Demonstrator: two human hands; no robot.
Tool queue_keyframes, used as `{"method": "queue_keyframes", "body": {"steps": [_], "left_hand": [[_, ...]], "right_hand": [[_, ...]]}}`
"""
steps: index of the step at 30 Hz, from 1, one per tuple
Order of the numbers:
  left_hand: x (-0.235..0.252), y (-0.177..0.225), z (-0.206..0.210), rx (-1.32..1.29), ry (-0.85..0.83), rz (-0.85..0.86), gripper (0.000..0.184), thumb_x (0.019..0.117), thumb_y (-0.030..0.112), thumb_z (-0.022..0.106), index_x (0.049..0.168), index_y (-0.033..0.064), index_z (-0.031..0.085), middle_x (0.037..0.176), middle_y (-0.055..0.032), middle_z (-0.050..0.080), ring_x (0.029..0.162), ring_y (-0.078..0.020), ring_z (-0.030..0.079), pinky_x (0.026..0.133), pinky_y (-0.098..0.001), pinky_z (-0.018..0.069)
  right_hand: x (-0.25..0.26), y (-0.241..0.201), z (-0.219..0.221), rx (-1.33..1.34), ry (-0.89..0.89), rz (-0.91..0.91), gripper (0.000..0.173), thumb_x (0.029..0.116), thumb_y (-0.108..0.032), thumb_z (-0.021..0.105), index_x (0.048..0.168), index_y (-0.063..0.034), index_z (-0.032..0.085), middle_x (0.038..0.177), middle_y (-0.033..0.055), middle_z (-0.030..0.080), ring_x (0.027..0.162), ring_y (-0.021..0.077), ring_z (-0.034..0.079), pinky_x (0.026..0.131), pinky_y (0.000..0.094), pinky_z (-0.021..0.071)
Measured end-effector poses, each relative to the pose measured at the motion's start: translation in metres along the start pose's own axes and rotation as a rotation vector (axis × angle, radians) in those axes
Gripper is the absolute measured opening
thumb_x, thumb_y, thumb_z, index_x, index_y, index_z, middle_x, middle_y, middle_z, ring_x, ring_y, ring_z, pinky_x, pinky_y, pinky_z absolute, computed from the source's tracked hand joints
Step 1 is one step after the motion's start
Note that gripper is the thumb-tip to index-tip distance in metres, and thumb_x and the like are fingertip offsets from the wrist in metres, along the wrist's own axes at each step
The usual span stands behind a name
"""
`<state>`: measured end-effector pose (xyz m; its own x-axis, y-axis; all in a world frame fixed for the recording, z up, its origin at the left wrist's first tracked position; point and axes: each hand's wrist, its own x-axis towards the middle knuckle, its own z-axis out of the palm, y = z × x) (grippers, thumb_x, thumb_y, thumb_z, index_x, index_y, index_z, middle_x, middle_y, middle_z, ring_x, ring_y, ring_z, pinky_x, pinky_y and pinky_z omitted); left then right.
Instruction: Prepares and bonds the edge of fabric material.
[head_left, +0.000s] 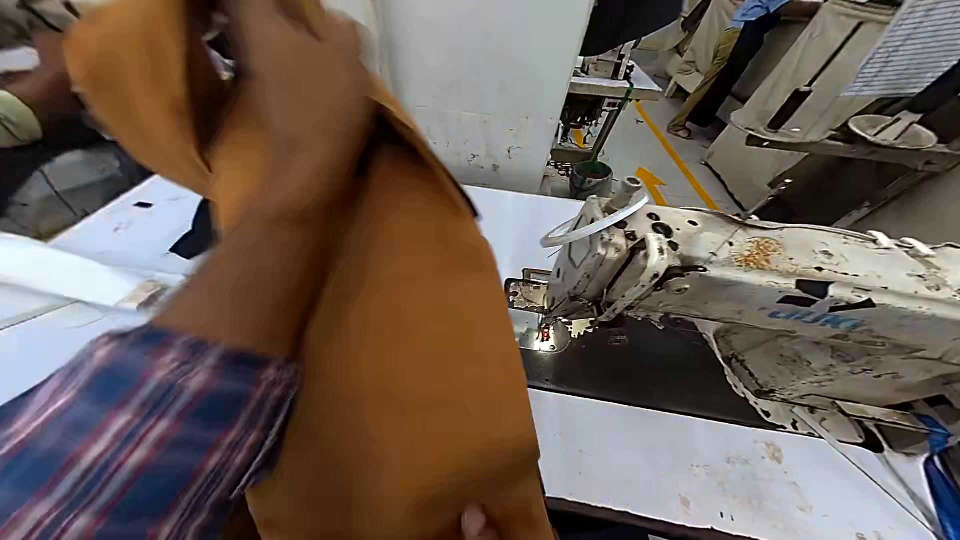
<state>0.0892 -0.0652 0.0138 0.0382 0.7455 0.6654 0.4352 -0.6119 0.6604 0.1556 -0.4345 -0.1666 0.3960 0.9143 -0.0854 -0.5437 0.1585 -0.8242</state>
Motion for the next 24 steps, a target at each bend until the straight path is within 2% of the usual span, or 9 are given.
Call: {"method": "queue_keyframes", "body": {"steps": [2,3,5,7,11,15,18,21,24], "left_hand": [[-0.029,0.02,0.05,0.002,-0.365,-0.142,0.08,0.0947,0.024,0.065,0.162,0.0093,0.024,0.139,-0.0125,0.06,0.118,-0.0164,0.065,0.1,-0.0378,0.0552],[-0.042,0.008,0.072,-0.06,-0.55,-0.128,0.079,0.0953,0.027,0.069,0.161,0.0106,0.026,0.129,-0.0137,0.066,0.108,-0.0201,0.071,0.09,-0.0416,0.0617],[-0.067,-0.013,0.093,-0.023,-0.946,-0.077,0.085,0.0961,0.043,0.069,0.162,0.0082,0.027,0.145,-0.0175,0.057,0.128,-0.0295,0.061,0.107,-0.0536,0.0499],[-0.091,-0.024,0.094,0.146,-1.113,0.048,0.083,0.0994,0.046,0.063,0.161,0.0041,0.028,0.152,-0.0219,0.049,0.138,-0.0365,0.052,0.114,-0.0599,0.0401],[-0.128,-0.049,0.07,0.278,-1.23,0.231,0.064,0.1081,0.043,0.046,0.157,0.0037,0.038,0.162,-0.0194,0.038,0.149,-0.0318,0.039,0.122,-0.0521,0.0307],[-0.157,-0.082,0.05,0.438,-1.232,0.357,0.07,0.1074,0.057,0.025,0.163,0.0144,0.03,0.169,-0.012,0.026,0.156,-0.032,0.024,0.125,-0.0604,0.0165],[-0.18,-0.084,0.039,0.506,-1.2,0.364,0.077,0.1049,0.064,0.022,0.164,0.0144,0.026,0.171,-0.0129,0.021,0.157,-0.035,0.019,0.125,-0.0625,0.0118],[-0.218,-0.045,0.007,0.309,-1.229,0.375,0.079,0.0992,0.066,0.045,0.159,0.0153,0.039,0.167,-0.0085,0.032,0.154,-0.0279,0.03,0.125,-0.0517,0.0262],[-0.273,-0.018,-0.025,0.083,-1.22,0.591,0.062,0.0953,0.058,0.06,0.141,0.0155,0.059,0.135,-0.0066,0.062,0.124,-0.0247,0.06,0.1,-0.0462,0.0515]], "right_hand": [[0.01,0.005,-0.006,-0.244,0.066,0.088,0.024,0.097,-0.002,0.062,0.118,0.0078,0.059,0.1,0.0125,0.074,0.092,0.0196,0.075,0.087,0.0415,0.064],[0.014,0.007,-0.013,-0.324,0.069,0.131,0.03,0.0976,-0.001,0.062,0.125,0.0101,0.055,0.103,0.0147,0.074,0.094,0.0218,0.075,0.088,0.0425,0.0642],[0.017,0.007,-0.029,-0.345,0.038,0.209,0.04,0.0995,0.002,0.059,0.135,0.0115,0.044,0.113,0.0204,0.071,0.103,0.0288,0.074,0.094,0.0467,0.0628],[0.02,-0.002,-0.043,-0.37,0.0,0.234,0.05,0.1004,0.001,0.058,0.143,0.0108,0.035,0.116,0.0221,0.071,0.105,0.0322,0.074,0.095,0.0492,0.0621],[0.04,-0.026,-0.054,-0.471,0.02,0.311,0.057,0.1025,-0.007,0.06,0.151,0.0038,0.033,0.111,0.0177,0.074,0.097,0.0298,0.076,0.086,0.0472,0.0655],[0.054,-0.027,-0.052,-0.624,0.021,0.319,0.07,0.0981,-0.009,0.069,0.155,-0.0046,0.028,0.096,0.0114,0.076,0.081,0.027,0.078,0.074,0.0437,0.0696],[0.052,-0.033,-0.058,-0.923,-0.037,0.276,0.072,0.1003,-0.024,0.068,0.156,-0.0048,0.027,0.081,0.0015,0.074,0.064,0.0172,0.075,0.059,0.0356,0.0684],[0.044,-0.042,-0.084,-1.261,-0.127,-0.012,0.061,0.0952,-0.038,0.073,0.141,-0.0023,0.054,0.086,-0.0048,0.074,0.064,0.006,0.068,0.054,0.0275,0.0602],[0.042,-0.048,-0.108,-1.432,-0.334,-0.302,0.058,0.0886,-0.05,0.077,0.132,-0.0123,0.067,0.118,0.0057,0.071,0.103,0.0156,0.067,0.082,0.0351,0.0592]]}}
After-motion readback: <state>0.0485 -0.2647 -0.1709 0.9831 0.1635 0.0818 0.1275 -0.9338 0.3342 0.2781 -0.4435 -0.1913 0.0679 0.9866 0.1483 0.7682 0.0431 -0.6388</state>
